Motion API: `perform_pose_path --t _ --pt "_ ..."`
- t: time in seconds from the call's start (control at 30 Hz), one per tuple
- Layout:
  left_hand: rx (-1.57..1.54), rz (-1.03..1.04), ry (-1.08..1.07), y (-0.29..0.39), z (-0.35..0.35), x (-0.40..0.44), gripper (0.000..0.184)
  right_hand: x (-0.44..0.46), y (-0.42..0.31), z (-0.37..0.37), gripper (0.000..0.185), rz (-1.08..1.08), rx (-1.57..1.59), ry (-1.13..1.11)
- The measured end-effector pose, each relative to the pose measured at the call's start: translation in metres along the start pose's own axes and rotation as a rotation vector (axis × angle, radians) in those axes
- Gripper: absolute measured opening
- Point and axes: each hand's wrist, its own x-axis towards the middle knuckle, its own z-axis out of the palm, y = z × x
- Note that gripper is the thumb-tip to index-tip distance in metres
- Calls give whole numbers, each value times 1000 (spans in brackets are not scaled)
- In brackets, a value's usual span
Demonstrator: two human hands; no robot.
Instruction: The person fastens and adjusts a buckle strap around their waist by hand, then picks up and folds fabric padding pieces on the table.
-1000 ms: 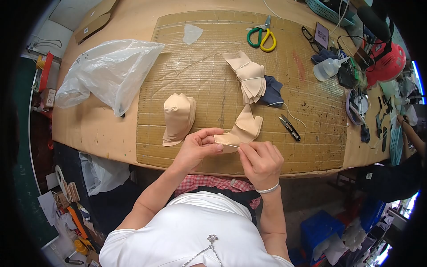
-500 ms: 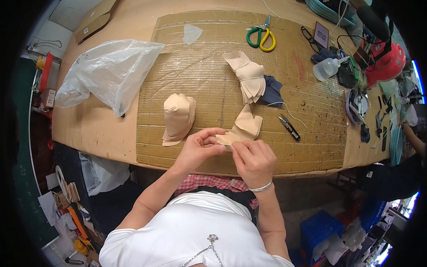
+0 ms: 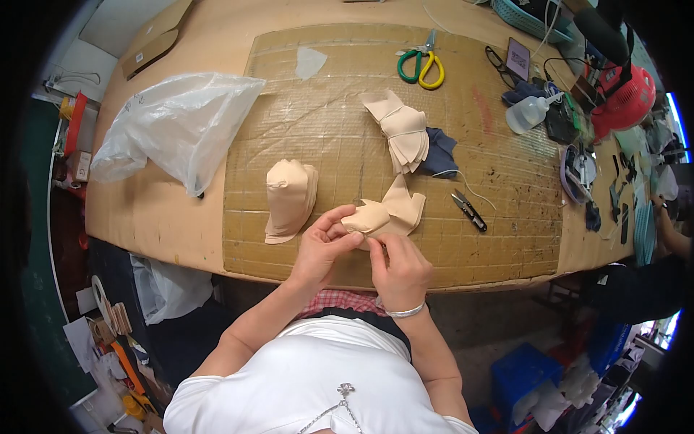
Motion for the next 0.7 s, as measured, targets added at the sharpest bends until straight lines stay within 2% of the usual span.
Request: perform_pose_path --t 0.2,0.47,0.7 --pt "-118 -27 -3 -2 0 3 55 -3 -1 4 8 57 86 -15" --pt "-112 -74 -30 -8 -3 5 54 0 2 -9 8 30 63 -71" --pt "-185 -95 -47 -8 -3 6 53 -3 3 -1 7 126 162 -40"
